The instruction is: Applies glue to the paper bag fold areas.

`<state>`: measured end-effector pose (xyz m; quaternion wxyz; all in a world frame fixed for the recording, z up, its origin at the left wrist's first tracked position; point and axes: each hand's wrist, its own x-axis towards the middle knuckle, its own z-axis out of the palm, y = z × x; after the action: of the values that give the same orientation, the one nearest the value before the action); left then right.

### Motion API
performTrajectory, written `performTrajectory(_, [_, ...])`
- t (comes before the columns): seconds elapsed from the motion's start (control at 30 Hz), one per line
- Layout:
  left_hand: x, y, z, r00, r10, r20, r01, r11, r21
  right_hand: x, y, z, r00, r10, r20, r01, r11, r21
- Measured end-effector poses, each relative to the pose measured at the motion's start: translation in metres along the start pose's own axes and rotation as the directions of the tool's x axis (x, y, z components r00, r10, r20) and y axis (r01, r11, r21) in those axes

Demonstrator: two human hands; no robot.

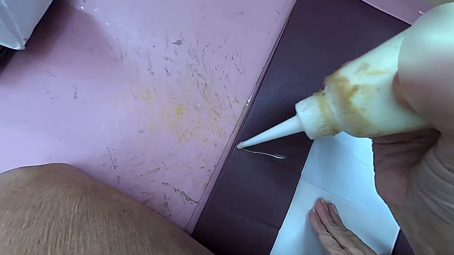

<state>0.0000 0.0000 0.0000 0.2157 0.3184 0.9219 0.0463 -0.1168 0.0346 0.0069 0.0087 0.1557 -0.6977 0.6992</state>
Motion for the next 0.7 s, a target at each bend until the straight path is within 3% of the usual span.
performTrajectory(0.07, [-0.002, 0.001, 0.000, 0.998, -0.011, -0.065, 0.014, 0.999, 0.038, -0.003, -0.007, -0.001, 0.998, 0.043, 0.046, -0.043, 0.999, 0.013])
performTrajectory(0.13, [-0.003, 0.006, 0.007, 0.967, -0.068, -0.244, 0.098, 0.989, 0.112, 0.005, -0.008, -0.007, 0.997, 0.069, 0.038, -0.072, 0.995, 0.063])
performTrajectory(0.23, [0.002, 0.006, 0.012, 0.970, -0.033, -0.240, 0.056, 0.994, 0.091, 0.020, -0.003, -0.028, 0.998, 0.051, -0.027, -0.049, 0.997, 0.054])
performTrajectory(0.3, [0.002, 0.008, 0.022, 0.913, -0.073, -0.401, 0.136, 0.982, 0.131, 0.018, 0.002, -0.053, 0.999, 0.028, 0.028, -0.029, 0.999, 0.016])
performTrajectory(0.4, [-0.004, 0.013, 0.024, 0.872, -0.162, -0.462, 0.231, 0.968, 0.096, 0.018, 0.004, -0.060, 0.999, 0.038, -0.035, -0.040, 0.997, -0.065])
performTrajectory(0.57, [-0.007, 0.006, 0.011, 0.935, -0.057, -0.351, 0.136, 0.969, 0.204, 0.013, 0.002, -0.037, 0.990, 0.110, -0.086, -0.112, 0.993, -0.020])
performTrajectory(0.63, [0.000, 0.004, 0.002, 0.988, -0.030, -0.150, 0.044, 0.995, 0.093, 0.009, -0.001, -0.022, 0.991, 0.117, -0.063, -0.116, 0.993, 0.023])
performTrajectory(0.7, [0.003, 0.004, 0.004, 0.989, -0.050, -0.137, 0.055, 0.998, 0.034, 0.008, -0.002, -0.007, 0.994, 0.100, -0.044, -0.100, 0.995, -0.011])
